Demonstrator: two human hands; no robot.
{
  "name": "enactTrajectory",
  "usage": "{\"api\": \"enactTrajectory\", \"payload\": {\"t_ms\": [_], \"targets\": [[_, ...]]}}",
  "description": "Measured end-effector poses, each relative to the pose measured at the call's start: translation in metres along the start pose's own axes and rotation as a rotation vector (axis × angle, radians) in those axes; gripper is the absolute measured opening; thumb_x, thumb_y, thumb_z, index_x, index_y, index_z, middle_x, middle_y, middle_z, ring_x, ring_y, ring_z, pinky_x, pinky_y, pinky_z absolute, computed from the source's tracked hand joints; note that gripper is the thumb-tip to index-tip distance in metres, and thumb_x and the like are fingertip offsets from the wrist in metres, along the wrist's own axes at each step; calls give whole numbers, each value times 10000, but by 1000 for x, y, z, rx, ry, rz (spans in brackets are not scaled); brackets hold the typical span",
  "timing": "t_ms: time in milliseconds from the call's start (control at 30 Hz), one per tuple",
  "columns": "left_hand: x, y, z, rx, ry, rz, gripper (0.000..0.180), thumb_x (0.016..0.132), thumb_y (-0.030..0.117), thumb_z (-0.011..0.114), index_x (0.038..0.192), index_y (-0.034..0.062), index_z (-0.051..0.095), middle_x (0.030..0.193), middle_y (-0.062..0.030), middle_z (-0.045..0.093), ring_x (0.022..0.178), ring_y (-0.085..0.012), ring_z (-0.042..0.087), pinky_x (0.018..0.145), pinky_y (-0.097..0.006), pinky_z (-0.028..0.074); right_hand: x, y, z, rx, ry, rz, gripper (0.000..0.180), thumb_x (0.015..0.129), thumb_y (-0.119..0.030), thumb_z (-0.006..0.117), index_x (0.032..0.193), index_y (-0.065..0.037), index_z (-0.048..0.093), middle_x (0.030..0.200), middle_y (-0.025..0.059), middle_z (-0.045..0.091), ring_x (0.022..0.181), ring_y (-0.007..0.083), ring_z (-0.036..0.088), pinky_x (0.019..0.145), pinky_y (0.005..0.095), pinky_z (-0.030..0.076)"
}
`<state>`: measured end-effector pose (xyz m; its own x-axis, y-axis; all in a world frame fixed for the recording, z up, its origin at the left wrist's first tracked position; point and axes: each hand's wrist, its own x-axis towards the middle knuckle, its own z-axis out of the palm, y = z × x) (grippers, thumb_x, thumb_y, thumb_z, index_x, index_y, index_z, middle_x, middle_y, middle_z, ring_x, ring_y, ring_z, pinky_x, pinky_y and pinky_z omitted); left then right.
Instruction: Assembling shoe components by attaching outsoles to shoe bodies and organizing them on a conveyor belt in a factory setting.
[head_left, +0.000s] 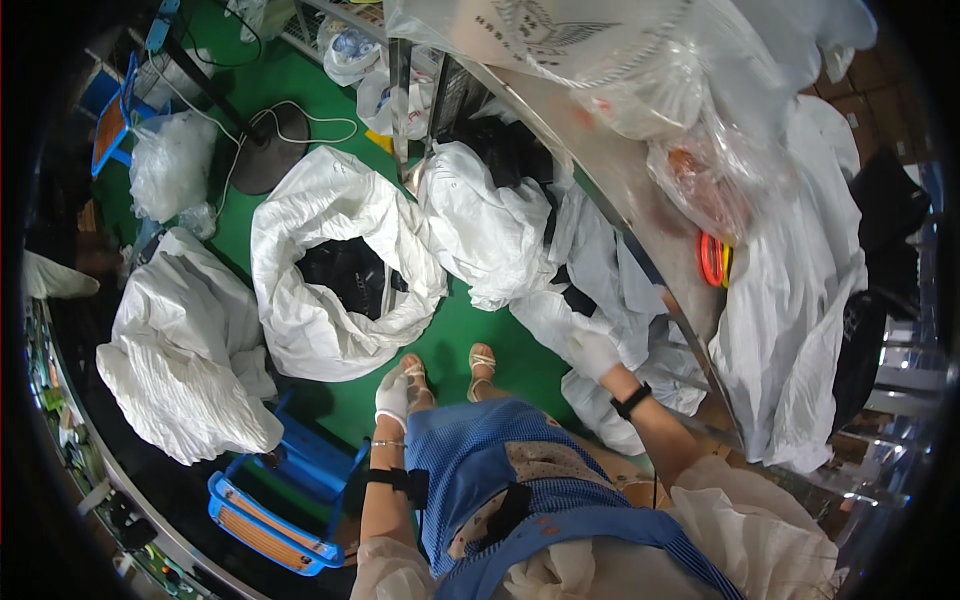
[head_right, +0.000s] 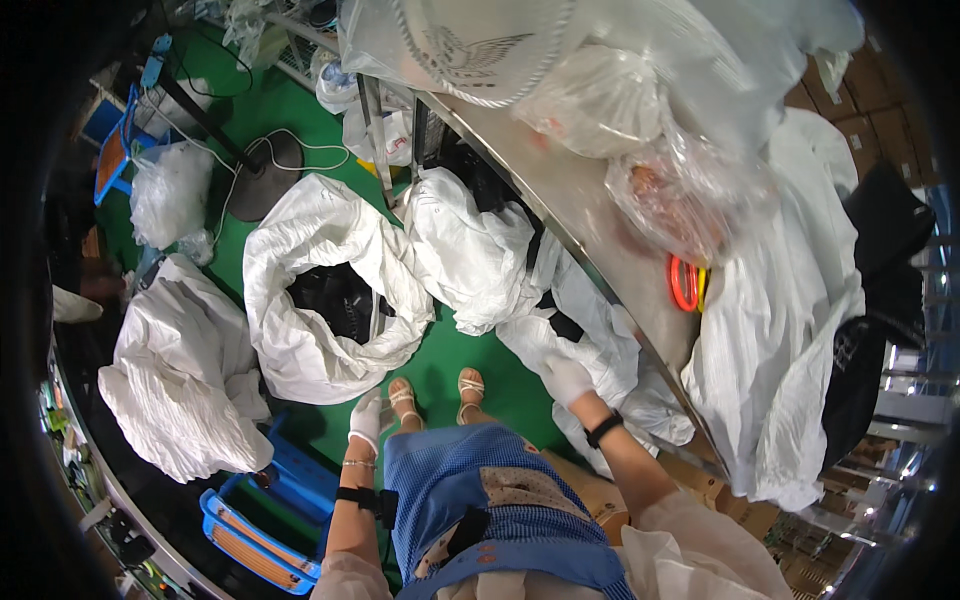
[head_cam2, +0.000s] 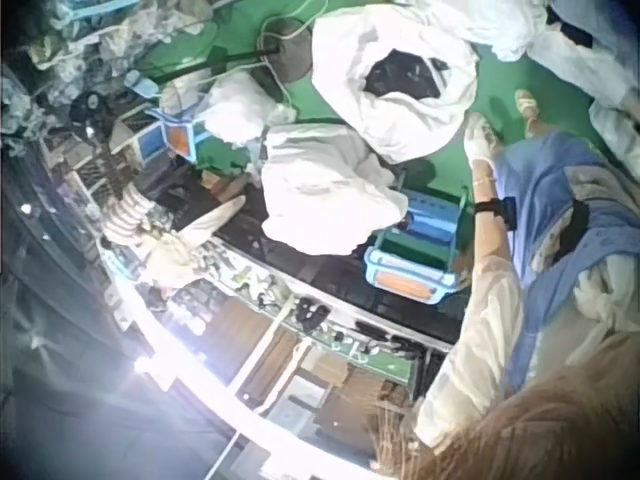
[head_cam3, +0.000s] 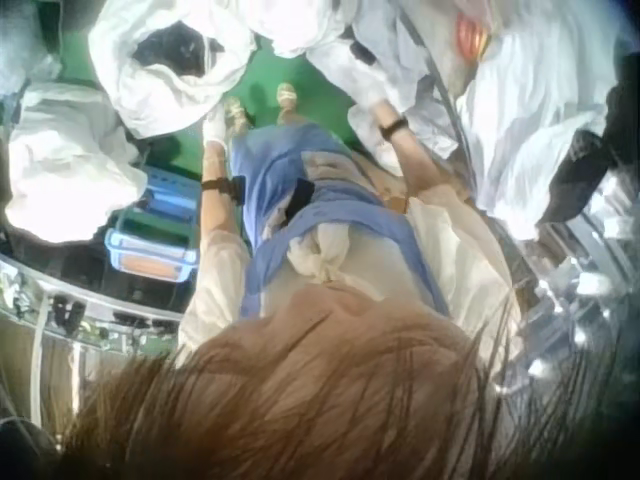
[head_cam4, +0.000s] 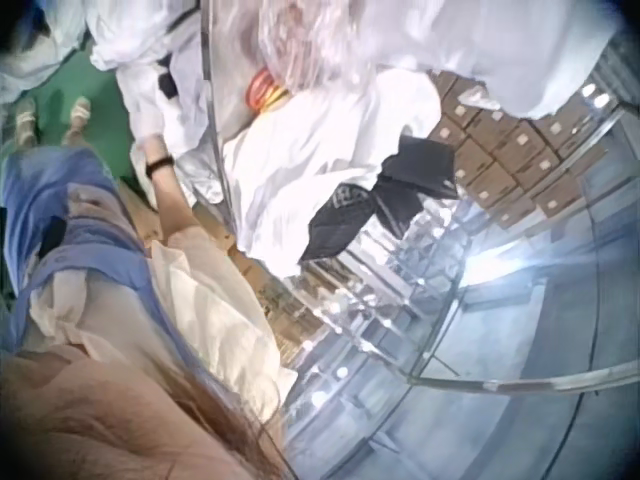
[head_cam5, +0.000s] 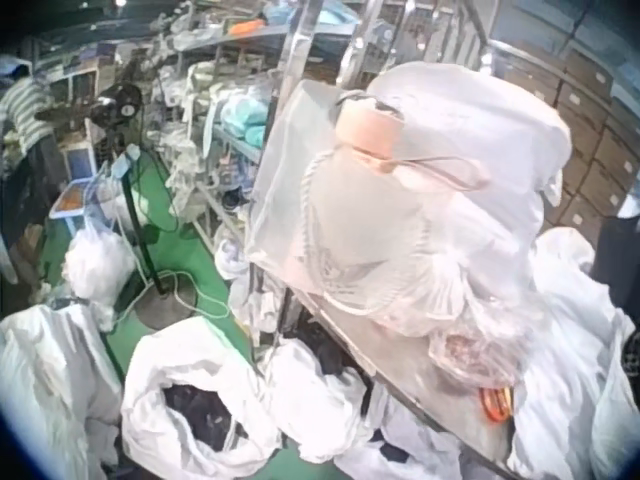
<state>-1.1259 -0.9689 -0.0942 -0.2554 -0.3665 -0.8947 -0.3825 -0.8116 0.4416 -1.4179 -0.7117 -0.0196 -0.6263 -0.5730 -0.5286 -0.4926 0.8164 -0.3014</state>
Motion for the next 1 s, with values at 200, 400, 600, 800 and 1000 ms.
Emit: {"api": "enactTrajectory", "payload": {"t_ms": [200, 400, 600, 800, 1000], "targets": [[32, -2, 18, -81, -51, -40, 360, 938, 125, 499, 1285, 29, 522, 870, -41, 615, 647, -118, 580, 525, -252, 476, 131, -40, -3, -10, -51, 90, 286, 898, -302, 524, 1002, -73, 660, 975, 188, 661, 919, 366, 630, 792, 418, 492], [117, 42, 47, 13, -93, 156, 322, 925, 148, 491, 1194, 1, 590, 769, -27, 558, 586, -73, 505, 513, -230, 433, 217, -26, 13, 112, 16, 218, 315, 886, -324, 523, 1068, -106, 658, 1056, 205, 651, 993, 380, 615, 854, 413, 485], [200, 133, 129, 452, -128, 498, 404, 922, 210, 495, 1257, -6, 554, 1204, -210, 615, 1128, -295, 590, 969, -318, 429, 353, 66, 18, 457, 387, 110, 348, 872, -325, 556, 1114, -89, 640, 1049, 215, 660, 1009, 340, 635, 864, 404, 486], [272, 141, 230, 214, -368, 678, 401, 932, 156, 541, 1290, -26, 528, 1257, -163, 590, 1174, -190, 540, 994, -264, 395, 451, 16, 11, 242, 510, 95, 450, 868, -359, 563, 1197, -56, 610, 1145, 198, 641, 1103, 326, 595, 947, 374, 448], [358, 164, 357, 244, -316, 1165, 474, 887, 202, 555, 1306, -9, 490, 1303, -255, 509, 1212, -369, 504, 1023, -382, 408, 508, 31, 31, 331, 241, 57, 558, 856, -476, 562, 1193, -32, 601, 1122, 242, 631, 1057, 377, 599, 937, 381, 448]]}}
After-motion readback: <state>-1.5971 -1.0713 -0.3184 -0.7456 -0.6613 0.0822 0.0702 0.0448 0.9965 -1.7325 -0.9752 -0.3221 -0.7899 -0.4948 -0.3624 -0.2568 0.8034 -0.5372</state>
